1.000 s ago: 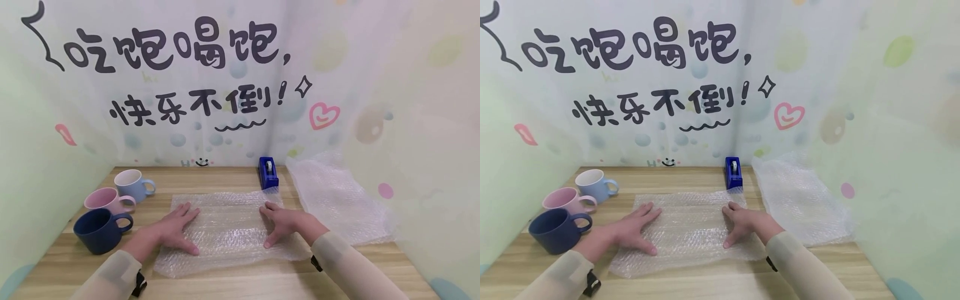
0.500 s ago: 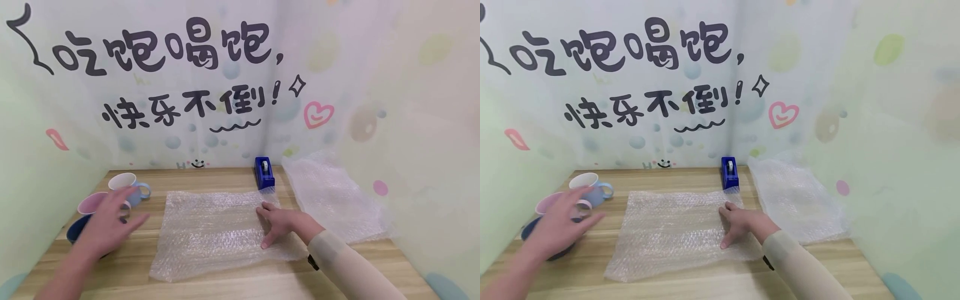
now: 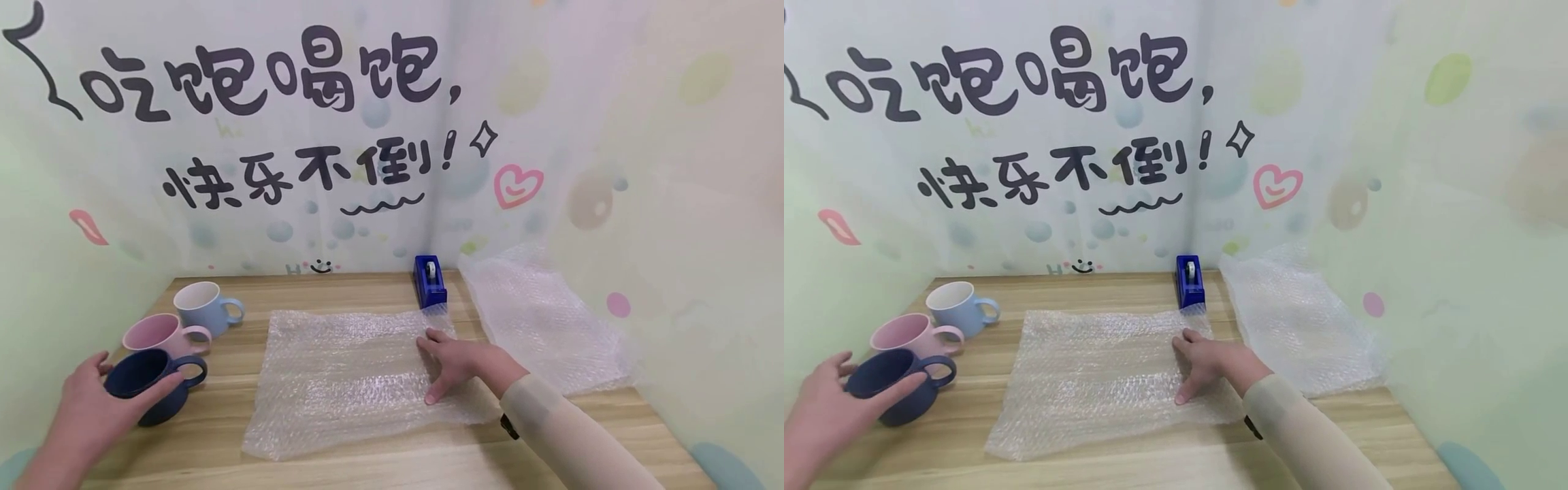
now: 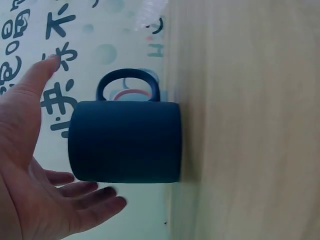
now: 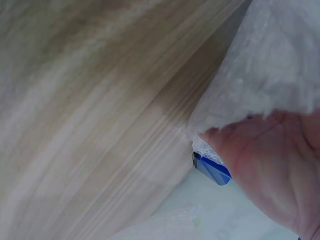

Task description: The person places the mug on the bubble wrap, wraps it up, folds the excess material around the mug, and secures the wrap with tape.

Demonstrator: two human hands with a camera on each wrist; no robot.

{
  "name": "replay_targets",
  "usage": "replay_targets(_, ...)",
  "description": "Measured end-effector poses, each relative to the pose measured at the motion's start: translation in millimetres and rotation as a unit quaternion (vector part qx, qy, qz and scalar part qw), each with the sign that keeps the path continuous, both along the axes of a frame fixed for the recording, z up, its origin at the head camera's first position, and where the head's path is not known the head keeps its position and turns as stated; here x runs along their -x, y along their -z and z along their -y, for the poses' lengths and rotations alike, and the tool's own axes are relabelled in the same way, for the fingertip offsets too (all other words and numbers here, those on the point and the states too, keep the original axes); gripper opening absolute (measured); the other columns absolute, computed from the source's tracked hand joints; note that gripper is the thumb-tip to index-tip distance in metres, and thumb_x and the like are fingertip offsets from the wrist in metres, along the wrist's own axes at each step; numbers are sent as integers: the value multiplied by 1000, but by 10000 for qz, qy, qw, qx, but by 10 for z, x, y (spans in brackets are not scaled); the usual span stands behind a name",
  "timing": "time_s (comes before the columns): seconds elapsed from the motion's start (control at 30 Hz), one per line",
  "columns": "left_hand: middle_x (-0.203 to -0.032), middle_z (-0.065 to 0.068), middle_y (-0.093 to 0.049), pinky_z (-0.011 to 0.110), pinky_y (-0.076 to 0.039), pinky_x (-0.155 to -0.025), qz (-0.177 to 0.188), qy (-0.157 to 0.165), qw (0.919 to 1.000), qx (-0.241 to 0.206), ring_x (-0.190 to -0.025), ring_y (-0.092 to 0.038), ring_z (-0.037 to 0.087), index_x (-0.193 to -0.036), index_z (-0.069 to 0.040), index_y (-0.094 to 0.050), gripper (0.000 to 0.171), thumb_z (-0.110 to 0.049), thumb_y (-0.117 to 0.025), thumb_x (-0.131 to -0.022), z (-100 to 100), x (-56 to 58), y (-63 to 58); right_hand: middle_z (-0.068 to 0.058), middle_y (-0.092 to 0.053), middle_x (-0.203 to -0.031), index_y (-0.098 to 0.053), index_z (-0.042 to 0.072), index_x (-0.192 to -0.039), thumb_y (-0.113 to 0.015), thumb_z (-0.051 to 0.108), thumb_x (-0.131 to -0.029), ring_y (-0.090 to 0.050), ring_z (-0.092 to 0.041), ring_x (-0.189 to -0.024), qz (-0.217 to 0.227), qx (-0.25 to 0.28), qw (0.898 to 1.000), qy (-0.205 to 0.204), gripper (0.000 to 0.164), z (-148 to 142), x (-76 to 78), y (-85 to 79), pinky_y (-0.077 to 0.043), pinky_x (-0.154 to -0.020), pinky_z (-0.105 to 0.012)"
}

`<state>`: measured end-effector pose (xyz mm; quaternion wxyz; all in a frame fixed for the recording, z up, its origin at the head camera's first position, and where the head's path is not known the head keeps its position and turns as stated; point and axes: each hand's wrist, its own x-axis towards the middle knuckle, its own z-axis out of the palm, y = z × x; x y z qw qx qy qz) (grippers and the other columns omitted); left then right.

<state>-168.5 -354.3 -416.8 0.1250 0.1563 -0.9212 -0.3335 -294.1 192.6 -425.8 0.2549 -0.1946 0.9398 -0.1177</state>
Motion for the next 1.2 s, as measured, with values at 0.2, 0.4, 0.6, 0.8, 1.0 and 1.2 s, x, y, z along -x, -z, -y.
replay_targets(0.2, -136, 53, -44, 59, -52, -90, 166, -93, 9994, 272, -123, -46, 61, -146, 27, -35, 119, -64, -85, -87, 6, 47, 122, -16, -6, -186, -23, 16, -176, -93, 56, -81, -14, -41, -171, -19, -33, 10000, 5, 124, -10, 1, -1, -24, -136, -62)
replay_targets(0.4, -133, 50, -42, 72, -46, -96, 351, -191, 9976, 561, -127, -36, 61, -145, 28, -34, 120, -67, -81, -88, -27, 33, 133, -16, -7, -186, -24, 16, -176, -94, 55, -81, -13, -40, -172, -17, -33, 10000, 28, 125, 14, 4, -2, -24, -137, -61)
replay_targets(0.6, -125, 51, -50, 67, -50, -89, 209, -166, 9975, 661, -118, -45, 60, -137, 29, -43, 111, -62, -83, -88, -26, 60, 110, -17, -7, -186, -24, 16, -176, -94, 55, -80, -14, -41, -171, -51, -62, 10000, 26, 125, 15, 2, -3, -25, -136, -62)
replay_targets(0.8, -118, 51, -60, 46, -51, -73, 150, 203, 9965, 796, -105, -60, 60, -132, 26, -50, 101, -57, -87, -88, -19, 113, 56, -16, -7, -186, -24, 18, -176, -94, 57, -80, -14, -41, -171, -47, -111, 9999, 40, 125, 2, 15, 14, -25, -136, -62)
replay_targets(1.0, -137, 47, -55, 61, -50, -90, -320, 598, 9959, 601, -118, -57, 61, -146, 15, -47, 93, -44, -90, -88, -271, 168, -74, -16, -7, -186, -23, 17, -176, -94, 55, -80, -14, -41, -171, -48, -71, 10000, -5, 126, 2, 22, 26, -24, -136, -61)
replay_targets(1.2, -138, 42, -56, 65, -47, -101, -869, 1158, 9888, 361, -122, -56, 57, -146, 17, -46, 93, -28, -95, -82, -769, 376, -351, -16, -7, -186, -24, 17, -176, -95, 53, -80, -15, -41, -171, -39, -63, 10000, 12, 125, 10, 10, 10, -25, -136, -61)
